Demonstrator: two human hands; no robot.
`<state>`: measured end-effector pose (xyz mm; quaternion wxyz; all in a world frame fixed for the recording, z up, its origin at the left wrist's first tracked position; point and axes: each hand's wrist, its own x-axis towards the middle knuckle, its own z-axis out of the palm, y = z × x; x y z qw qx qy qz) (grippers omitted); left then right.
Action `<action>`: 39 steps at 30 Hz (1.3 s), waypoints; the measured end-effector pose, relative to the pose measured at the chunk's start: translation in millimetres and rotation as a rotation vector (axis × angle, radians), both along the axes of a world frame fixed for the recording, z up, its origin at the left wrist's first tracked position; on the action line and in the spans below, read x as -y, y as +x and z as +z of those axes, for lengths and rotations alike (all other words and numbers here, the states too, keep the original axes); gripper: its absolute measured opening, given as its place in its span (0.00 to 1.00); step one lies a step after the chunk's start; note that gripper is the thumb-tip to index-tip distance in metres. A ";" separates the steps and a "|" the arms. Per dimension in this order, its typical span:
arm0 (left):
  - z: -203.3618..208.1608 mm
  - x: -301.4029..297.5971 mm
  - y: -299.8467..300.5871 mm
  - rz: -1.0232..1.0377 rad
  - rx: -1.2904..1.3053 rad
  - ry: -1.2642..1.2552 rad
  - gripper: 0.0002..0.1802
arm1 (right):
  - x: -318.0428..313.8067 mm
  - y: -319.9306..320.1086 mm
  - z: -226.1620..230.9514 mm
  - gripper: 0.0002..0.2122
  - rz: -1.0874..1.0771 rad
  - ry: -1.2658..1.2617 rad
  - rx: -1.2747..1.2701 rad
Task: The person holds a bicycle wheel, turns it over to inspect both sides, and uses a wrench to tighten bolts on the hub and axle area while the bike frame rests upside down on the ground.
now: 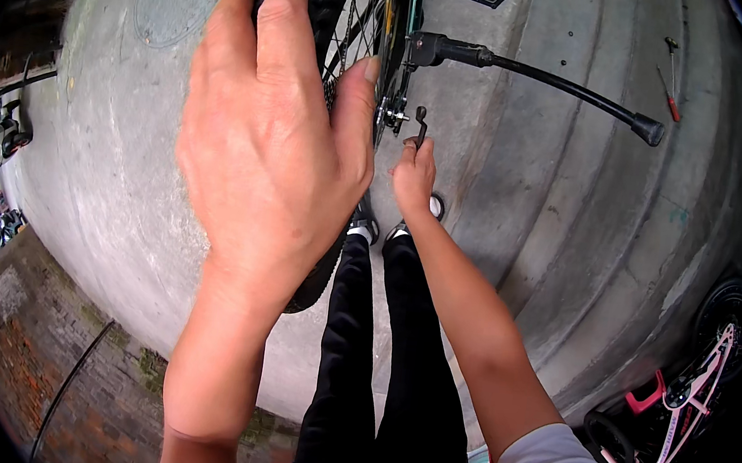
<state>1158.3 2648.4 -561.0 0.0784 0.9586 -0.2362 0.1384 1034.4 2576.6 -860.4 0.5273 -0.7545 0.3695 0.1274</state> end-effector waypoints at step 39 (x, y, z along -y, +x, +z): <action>-5.8 3.6 12.4 0.036 -0.046 -0.104 0.28 | 42.4 -34.0 79.5 0.11 -0.097 0.367 0.337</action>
